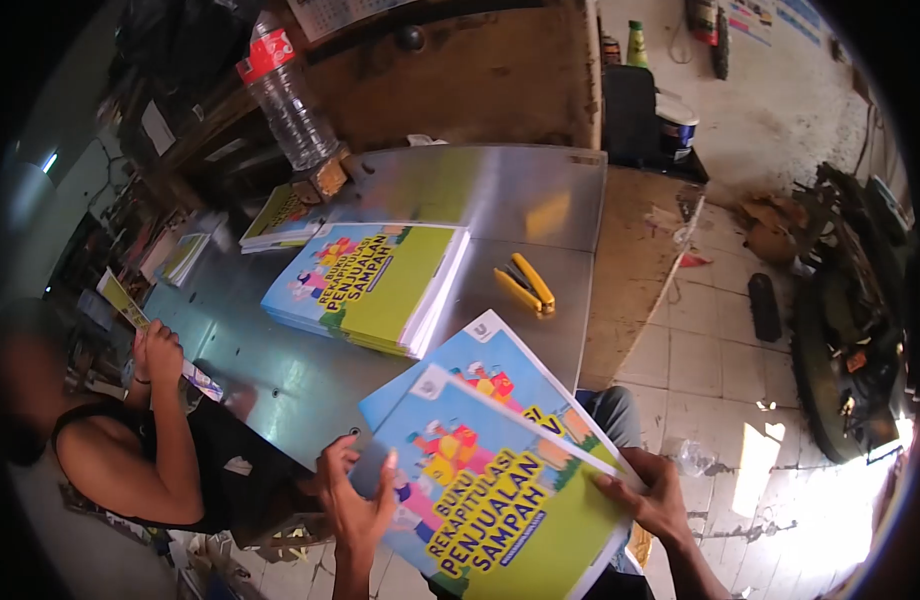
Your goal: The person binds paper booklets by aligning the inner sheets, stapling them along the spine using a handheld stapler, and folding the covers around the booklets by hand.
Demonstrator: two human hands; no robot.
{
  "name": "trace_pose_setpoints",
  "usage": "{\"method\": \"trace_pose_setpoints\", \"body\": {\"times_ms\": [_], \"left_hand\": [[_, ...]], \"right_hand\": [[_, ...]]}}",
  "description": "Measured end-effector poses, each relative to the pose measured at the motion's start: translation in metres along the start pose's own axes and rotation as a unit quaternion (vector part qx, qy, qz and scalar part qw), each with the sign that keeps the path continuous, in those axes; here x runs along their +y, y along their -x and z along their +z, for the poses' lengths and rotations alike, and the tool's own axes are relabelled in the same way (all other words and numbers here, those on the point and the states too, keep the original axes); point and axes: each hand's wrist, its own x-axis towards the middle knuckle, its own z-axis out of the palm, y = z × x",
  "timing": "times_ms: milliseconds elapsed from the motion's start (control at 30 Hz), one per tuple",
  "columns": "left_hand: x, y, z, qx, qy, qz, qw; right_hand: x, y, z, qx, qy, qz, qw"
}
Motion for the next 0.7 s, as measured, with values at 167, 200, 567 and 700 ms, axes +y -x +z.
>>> {"method": "trace_pose_setpoints", "body": {"times_ms": [167, 200, 567, 700], "left_hand": [[0.026, -0.024, -0.006, -0.051, 0.039, 0.067, 0.996], [0.023, -0.029, -0.002, -0.091, 0.077, 0.07, 0.99], [0.023, -0.07, 0.043, -0.128, 0.03, 0.215, 0.968], [0.068, -0.099, 0.056, -0.09, 0.114, 0.306, 0.941]], "right_hand": [[-0.003, 0.002, -0.006, -0.037, -0.005, 0.016, 0.999], [-0.003, 0.003, -0.007, -0.033, -0.042, 0.024, 0.998], [-0.002, 0.004, -0.013, -0.06, -0.037, 0.02, 0.997], [-0.012, -0.005, -0.006, -0.059, -0.04, 0.009, 0.997]]}}
